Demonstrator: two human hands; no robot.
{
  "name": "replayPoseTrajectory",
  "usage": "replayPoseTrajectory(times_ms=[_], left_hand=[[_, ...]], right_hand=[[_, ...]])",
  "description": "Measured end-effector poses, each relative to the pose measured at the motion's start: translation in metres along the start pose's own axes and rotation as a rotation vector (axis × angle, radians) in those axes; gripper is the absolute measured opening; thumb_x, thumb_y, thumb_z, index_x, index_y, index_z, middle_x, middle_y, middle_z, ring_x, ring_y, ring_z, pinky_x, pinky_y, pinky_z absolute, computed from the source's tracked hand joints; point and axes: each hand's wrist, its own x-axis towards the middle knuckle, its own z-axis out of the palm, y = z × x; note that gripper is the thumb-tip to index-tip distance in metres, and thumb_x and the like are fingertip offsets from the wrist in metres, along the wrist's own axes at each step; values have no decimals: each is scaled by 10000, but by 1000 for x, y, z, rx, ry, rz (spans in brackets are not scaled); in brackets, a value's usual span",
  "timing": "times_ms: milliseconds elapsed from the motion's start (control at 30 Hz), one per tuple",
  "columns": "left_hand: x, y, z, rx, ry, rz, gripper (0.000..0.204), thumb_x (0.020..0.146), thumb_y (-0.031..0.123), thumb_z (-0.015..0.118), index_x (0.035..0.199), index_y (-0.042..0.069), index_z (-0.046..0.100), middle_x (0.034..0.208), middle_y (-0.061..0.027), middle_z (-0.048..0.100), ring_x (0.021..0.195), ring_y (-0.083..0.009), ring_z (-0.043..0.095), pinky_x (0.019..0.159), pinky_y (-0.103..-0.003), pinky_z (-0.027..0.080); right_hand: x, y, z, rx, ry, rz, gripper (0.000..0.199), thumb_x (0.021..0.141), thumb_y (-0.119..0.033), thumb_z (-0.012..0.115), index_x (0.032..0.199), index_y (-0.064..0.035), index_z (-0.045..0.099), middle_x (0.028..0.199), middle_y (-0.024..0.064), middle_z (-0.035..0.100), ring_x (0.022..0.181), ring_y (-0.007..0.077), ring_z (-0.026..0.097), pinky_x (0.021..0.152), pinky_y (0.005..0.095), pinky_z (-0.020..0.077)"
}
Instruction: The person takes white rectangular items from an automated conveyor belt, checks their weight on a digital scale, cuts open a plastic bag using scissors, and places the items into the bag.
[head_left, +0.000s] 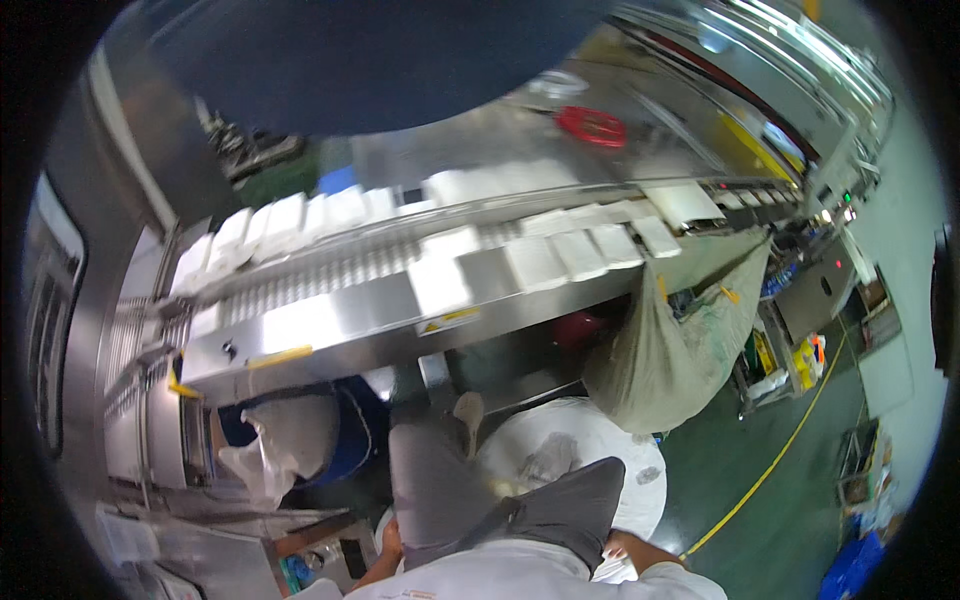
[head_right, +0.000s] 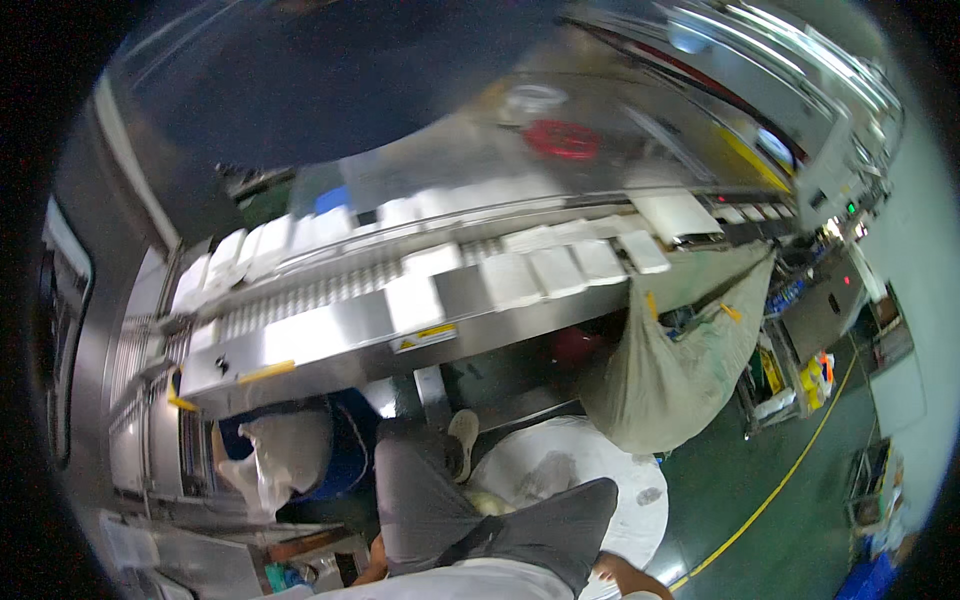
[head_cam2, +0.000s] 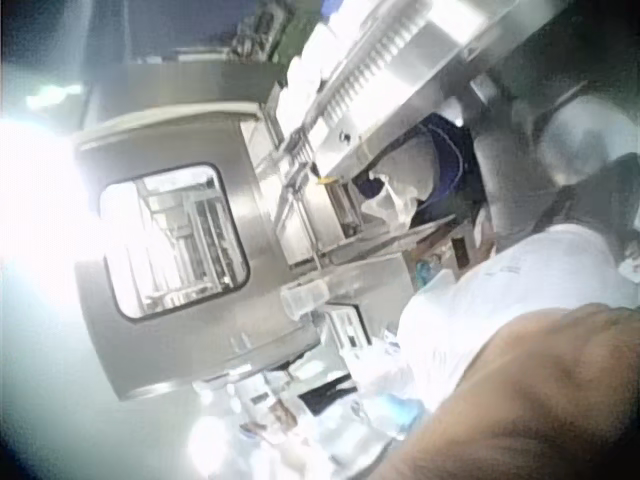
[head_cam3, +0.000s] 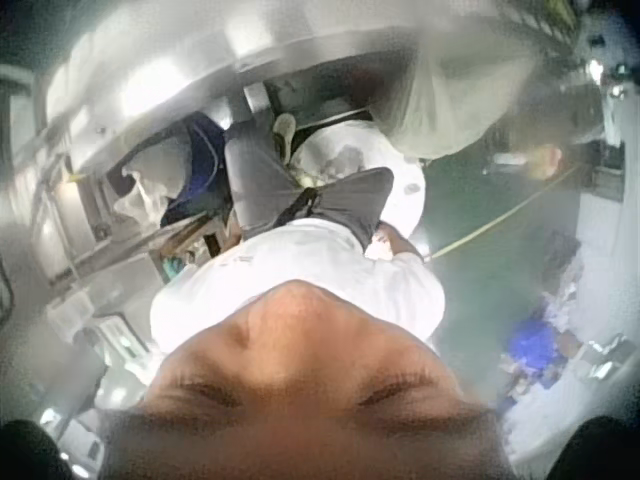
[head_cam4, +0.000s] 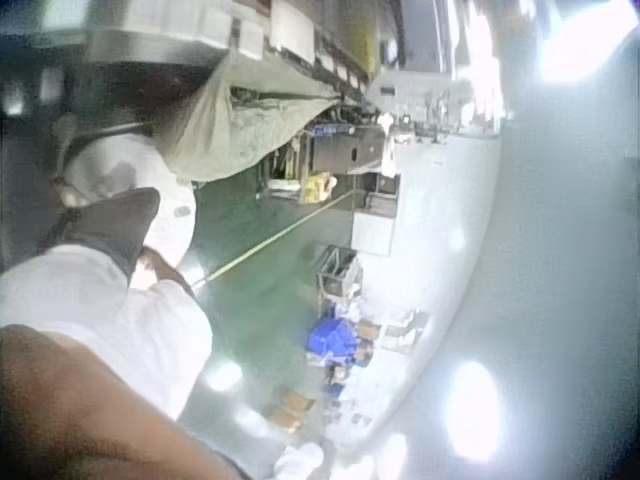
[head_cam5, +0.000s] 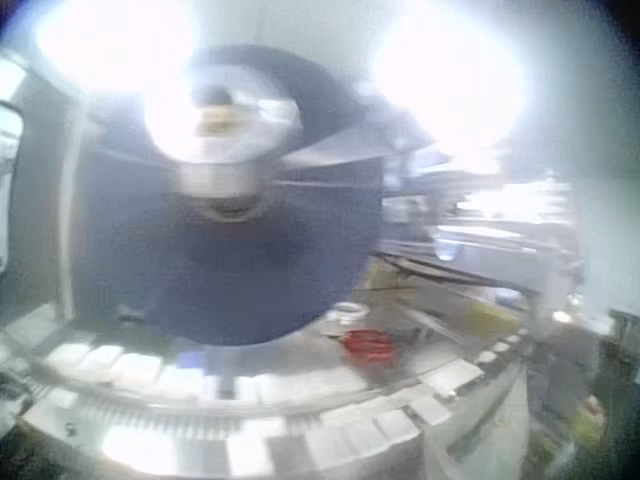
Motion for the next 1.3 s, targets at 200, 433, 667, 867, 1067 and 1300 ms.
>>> replayPoseTrajectory(times_ms=[200,433,667,867,1067,1300], left_hand=[[-1,-13,23,15,451,-2,426,1049,415,522,1004,36,713,932,-244,703,833,-472,656,754,-473,518],[-9,-9,25,-322,552,132,438,1011,439,553,1012,53,759,875,-213,720,769,-396,674,726,-467,512],[-29,15,10,-254,450,-79,539,1033,533,465,1112,88,758,1145,-162,733,1091,-415,664,979,-500,502],[-12,-30,41,-319,508,137,434,986,414,549,1099,38,735,1074,-216,734,1036,-411,689,889,-483,529],[-169,35,-32,-285,583,-49,387,914,372,664,1109,45,731,933,-188,747,887,-322,727,785,-413,556],[-534,133,-123,-727,1533,-50,199,994,179,691,1151,58,679,999,-98,738,918,-186,727,790,-314,559]], right_hand=[[-168,-200,-84,-485,958,-60,397,950,-379,638,1118,-26,703,1199,245,698,1134,407,671,897,498,559],[-338,-413,-2,-459,1372,-1010,284,946,-178,630,1183,-22,652,1224,190,657,1178,403,583,1036,468,452],[-352,-488,105,-672,868,-1565,240,971,-93,631,1182,21,641,1141,175,662,989,344,648,869,402,511],[-376,-545,155,-796,414,-1862,296,952,-84,627,1223,36,637,1204,213,648,1124,380,622,949,445,499],[-411,-547,227,-745,169,-2010,200,991,-14,579,1168,34,661,1112,151,690,964,264,678,834,346,538],[-465,-512,353,-854,-287,-2454,238,926,-38,663,1159,9,679,1117,178,676,1039,366,643,933,433,514]])
